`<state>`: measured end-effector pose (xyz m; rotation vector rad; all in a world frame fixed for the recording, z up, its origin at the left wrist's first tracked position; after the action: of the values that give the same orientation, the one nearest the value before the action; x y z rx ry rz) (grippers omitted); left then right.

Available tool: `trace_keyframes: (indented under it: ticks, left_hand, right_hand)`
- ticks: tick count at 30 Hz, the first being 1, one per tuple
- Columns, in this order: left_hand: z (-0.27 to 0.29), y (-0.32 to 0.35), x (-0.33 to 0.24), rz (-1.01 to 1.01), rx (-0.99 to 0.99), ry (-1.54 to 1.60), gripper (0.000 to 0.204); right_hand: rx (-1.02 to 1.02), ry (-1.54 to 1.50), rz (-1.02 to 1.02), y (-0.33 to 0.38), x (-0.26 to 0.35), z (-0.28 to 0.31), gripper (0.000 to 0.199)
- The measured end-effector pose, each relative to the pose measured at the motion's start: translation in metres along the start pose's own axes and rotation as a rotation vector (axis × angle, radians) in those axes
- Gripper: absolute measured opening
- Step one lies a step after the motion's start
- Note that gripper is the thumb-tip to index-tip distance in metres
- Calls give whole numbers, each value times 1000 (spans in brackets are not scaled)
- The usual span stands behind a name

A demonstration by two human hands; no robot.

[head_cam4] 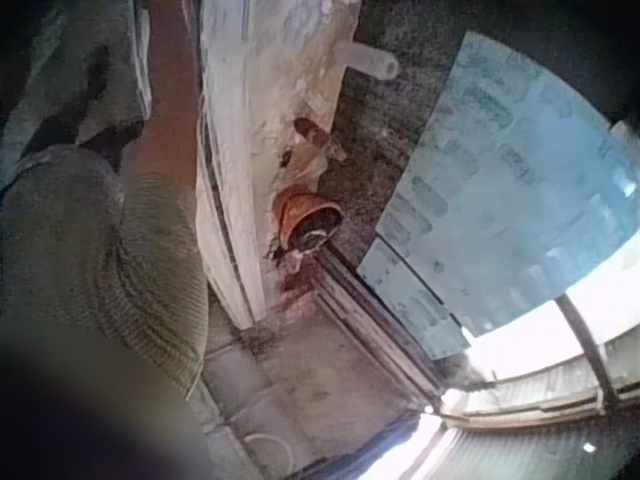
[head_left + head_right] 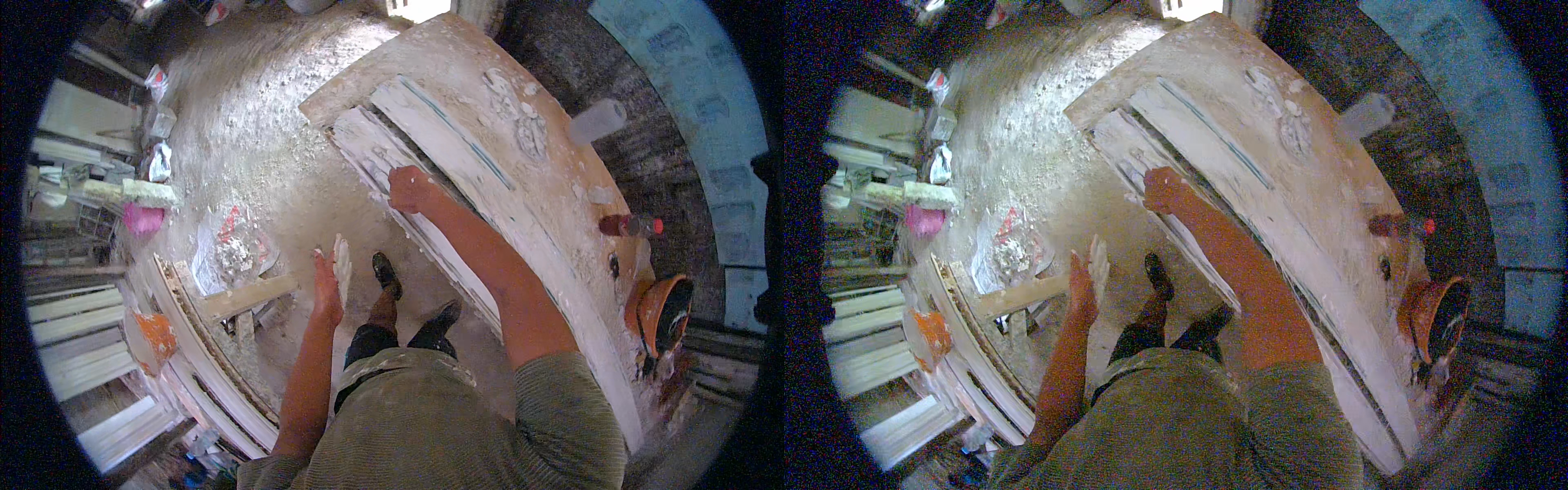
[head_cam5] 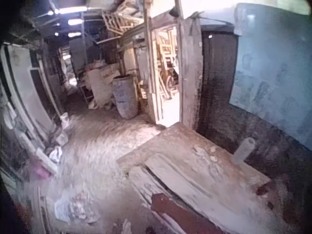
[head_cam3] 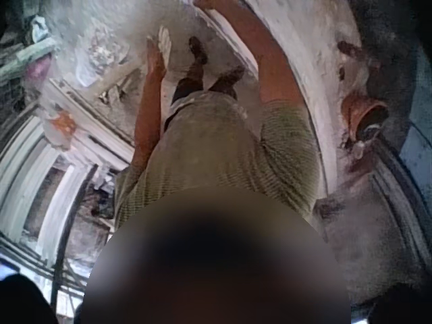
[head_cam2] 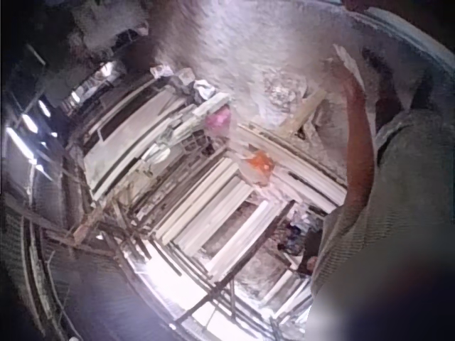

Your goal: The person applies a white filler paste to long wooden planks on a workbench using a small putty knife and then smooths the surface with their fingers. The person works along the length of the planks, spreading and leveling the filler to fill gaps and imperfections.

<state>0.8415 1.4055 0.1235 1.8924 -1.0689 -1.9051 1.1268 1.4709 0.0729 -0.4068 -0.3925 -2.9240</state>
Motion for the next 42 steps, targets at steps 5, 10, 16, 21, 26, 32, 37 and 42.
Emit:
trace_keyframes:
  ticks: [5, 10, 16, 21, 26, 32, 37, 42]
  left_hand:
    - [1, 11, 17, -117, 60, 22, 65]
    - [-1, 27, 49, 18, 75, 176, 56]
    - [-47, 49, 60, 10, 54, 13, 58]
    - [-101, 53, 31, -149, 182, -126, 66]
    - [-146, 34, -8, -158, 131, -212, 75]
    - [-184, -25, -51, -230, 248, -431, 77]
    - [-195, -118, -103, -243, 411, -549, 75]
    - [-161, -200, -178, -348, 488, -811, 68]
  right_hand:
    - [198, -163, -126, 122, 4, -52, 35]
    - [214, -400, -311, 342, 27, -89, 63]
    - [-99, -381, -479, 568, 94, -122, 74]
    - [-215, -715, -810, 655, 127, -136, 72]
    - [-890, -893, -1351, 653, 127, -190, 63]
    - [-1610, -543, -1562, 526, 88, -275, 54]
    - [-1742, -413, -1368, 402, 57, -253, 47]
    - [-1982, -995, -1272, 336, 51, -155, 50]
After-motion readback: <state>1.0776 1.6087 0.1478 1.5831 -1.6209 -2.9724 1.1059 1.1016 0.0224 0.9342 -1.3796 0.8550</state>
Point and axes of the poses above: each hand's wrist, its own y-axis away from the middle knuckle, its own z-axis out of the back of the hand, x = y × z, the point moved 2 cm from there along -y, towards the middle knuckle, and after that the axes turned 5 degrees about -y, right-handed, at the moved point
